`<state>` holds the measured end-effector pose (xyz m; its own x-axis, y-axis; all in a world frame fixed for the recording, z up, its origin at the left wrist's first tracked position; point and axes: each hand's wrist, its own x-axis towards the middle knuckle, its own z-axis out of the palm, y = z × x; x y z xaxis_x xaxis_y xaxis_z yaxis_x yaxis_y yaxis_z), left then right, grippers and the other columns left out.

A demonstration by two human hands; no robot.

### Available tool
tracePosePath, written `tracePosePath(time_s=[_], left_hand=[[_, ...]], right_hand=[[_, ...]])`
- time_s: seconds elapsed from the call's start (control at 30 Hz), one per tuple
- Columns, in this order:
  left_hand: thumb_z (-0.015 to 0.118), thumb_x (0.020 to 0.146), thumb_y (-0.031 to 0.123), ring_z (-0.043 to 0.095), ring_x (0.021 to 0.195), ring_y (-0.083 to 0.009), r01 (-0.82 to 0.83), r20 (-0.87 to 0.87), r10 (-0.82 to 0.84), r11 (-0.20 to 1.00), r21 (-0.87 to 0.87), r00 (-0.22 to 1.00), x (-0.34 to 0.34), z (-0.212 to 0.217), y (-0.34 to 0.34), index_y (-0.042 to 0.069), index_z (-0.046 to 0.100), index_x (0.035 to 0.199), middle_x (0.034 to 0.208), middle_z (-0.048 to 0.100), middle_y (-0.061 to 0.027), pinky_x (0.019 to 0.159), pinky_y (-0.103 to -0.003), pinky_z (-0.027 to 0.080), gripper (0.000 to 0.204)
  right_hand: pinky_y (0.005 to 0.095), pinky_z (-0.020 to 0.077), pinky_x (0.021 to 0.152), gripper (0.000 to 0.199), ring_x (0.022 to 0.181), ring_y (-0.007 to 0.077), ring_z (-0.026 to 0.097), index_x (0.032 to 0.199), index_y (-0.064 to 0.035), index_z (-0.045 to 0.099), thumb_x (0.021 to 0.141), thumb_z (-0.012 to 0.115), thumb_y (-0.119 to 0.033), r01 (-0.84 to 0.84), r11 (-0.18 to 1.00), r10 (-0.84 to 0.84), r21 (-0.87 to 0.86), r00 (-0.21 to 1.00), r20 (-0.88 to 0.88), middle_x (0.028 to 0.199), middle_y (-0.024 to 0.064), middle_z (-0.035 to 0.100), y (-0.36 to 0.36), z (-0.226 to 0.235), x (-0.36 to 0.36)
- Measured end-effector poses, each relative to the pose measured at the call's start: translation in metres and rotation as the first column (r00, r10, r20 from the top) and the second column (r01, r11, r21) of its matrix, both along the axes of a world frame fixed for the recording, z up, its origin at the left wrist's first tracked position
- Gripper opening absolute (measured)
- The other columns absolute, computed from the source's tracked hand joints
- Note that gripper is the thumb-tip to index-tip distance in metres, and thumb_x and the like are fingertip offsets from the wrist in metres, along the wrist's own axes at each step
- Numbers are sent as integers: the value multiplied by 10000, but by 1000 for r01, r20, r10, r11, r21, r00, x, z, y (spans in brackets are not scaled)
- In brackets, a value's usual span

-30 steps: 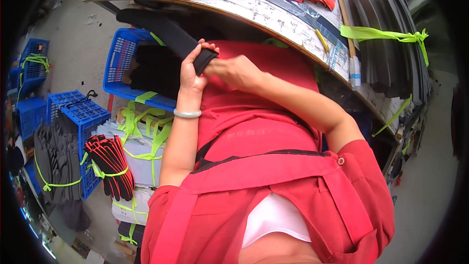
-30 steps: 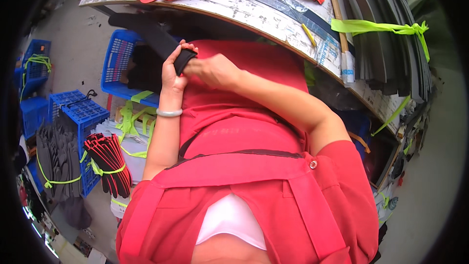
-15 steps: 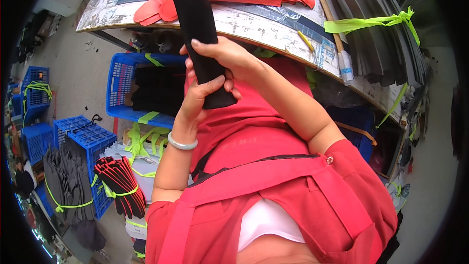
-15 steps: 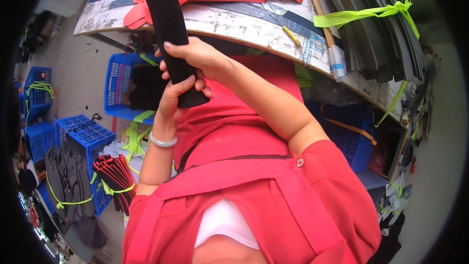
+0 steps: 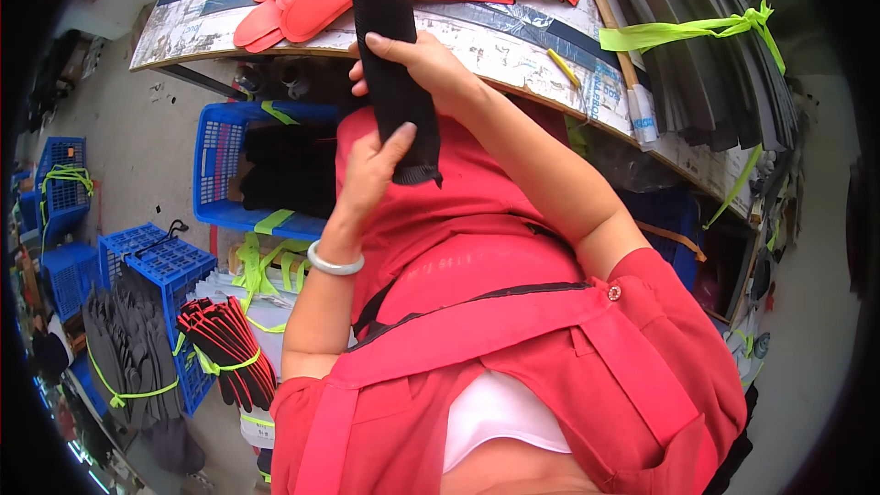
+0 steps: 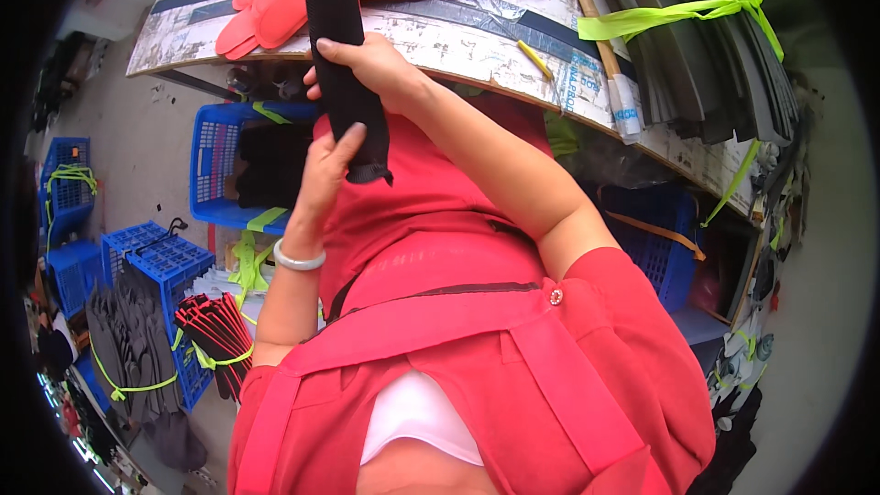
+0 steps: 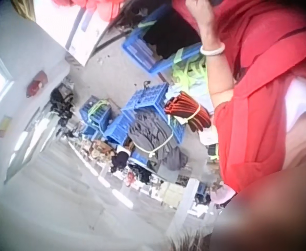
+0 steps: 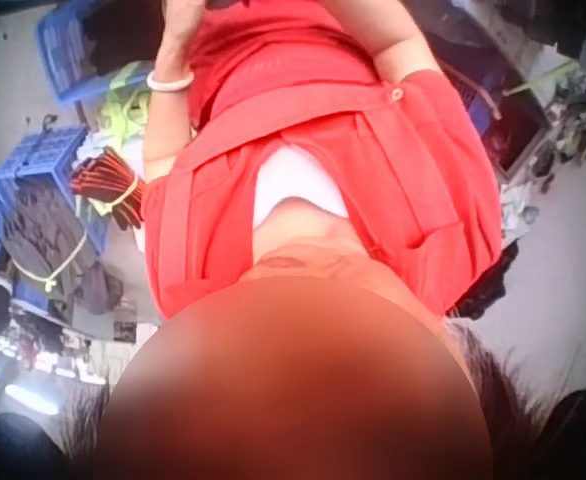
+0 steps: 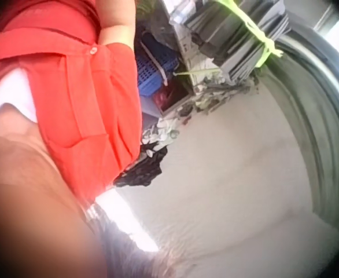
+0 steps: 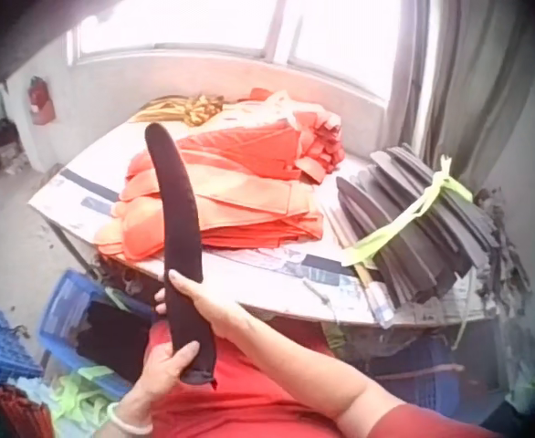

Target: The recorder is inspecting and organizing black and red fabric components at a manufacturing workbench.

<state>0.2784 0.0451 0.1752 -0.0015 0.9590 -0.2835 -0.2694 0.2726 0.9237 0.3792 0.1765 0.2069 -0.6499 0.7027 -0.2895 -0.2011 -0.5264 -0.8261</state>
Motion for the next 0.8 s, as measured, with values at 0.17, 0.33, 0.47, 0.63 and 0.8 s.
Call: tracePosePath(time_s=[0.17,0.33,0.47,0.63,0.8], left_hand=[[539,977,297,565,558,-87,300,58,-295,945,-131,954,10,-19,-50,-6,633,778,640,604,-33,515,-221,448,375],[591,955,266,599,790,-81,-2,72,2,1000,-4,997,-19,-41,-31,24,629,1061,926,657,-31,674,-211,473,267],[670,900,164,611,934,-108,-38,100,35,999,27,994,-28,-27,-12,-1,614,1149,1044,653,-32,800,-239,490,304],[645,917,135,626,861,-130,-343,272,341,939,-42,900,-57,-29,-17,15,635,1043,967,653,-41,799,-271,509,175],[637,926,160,618,875,-127,-443,288,443,894,-71,849,-58,-44,-18,26,623,1045,968,644,-39,807,-287,510,180]], right_hand=[[341,558,694,377,811,227,693,1137,23,557,939,597,-296,8,996,-12,87,999,36,907,141,683,17,-5,16],[324,551,726,402,807,200,678,1149,12,571,928,611,-321,-96,993,90,63,992,90,912,135,690,-6,-11,7],[279,486,839,437,927,130,609,1170,8,585,919,627,-348,-227,906,124,358,950,288,993,100,669,-38,-21,-14],[260,483,807,407,891,107,603,1109,7,586,927,612,-356,-409,859,247,306,857,453,950,65,648,-40,-17,23],[283,508,670,373,729,146,643,1027,-7,615,845,703,-321,-484,694,295,534,867,403,775,86,654,-72,-30,30]])
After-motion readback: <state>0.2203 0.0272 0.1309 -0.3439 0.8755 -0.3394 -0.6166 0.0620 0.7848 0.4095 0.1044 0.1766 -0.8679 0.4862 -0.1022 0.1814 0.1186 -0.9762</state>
